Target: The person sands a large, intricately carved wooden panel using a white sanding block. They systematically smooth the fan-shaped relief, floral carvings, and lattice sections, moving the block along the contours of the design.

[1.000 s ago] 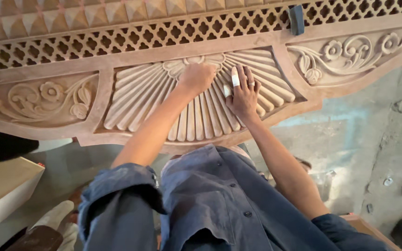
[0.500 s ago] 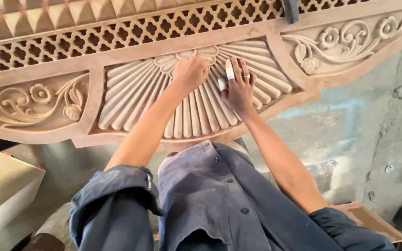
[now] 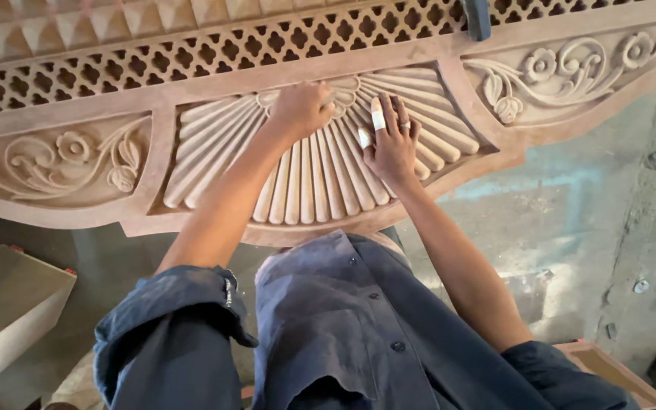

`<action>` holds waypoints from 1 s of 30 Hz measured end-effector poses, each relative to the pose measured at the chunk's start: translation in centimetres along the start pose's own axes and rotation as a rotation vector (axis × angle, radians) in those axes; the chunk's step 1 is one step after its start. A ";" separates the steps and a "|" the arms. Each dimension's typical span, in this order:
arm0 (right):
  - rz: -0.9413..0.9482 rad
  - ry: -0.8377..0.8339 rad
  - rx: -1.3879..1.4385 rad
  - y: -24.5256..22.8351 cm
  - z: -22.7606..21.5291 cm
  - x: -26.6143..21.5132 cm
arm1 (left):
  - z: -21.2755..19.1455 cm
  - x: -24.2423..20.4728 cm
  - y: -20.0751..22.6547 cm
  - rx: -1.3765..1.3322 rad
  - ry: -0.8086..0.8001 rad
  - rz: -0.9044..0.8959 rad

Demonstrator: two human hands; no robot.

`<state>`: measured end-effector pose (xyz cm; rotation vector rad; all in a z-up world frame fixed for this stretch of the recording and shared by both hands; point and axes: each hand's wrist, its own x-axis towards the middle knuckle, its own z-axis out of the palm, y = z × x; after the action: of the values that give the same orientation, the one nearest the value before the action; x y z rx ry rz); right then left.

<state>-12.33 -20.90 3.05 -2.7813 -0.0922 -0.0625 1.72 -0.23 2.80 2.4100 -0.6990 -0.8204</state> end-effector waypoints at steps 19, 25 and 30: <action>0.003 0.026 0.012 -0.3 0.5 -0.1 | 4.3 3.4 2.5 -0.130 0.213 -0.109; 0.023 -0.014 0.009 -0.3 0.4 -0.3 | 2.7 1.3 -1.4 0.002 0.175 0.049; -0.017 0.000 -0.015 0.3 0.1 -0.6 | 1.8 -4.3 -4.3 0.006 0.076 -0.082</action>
<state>-12.96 -21.15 2.80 -2.7960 -0.1164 -0.0672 -1.08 5.06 0.77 2.4752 -0.5775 -0.7548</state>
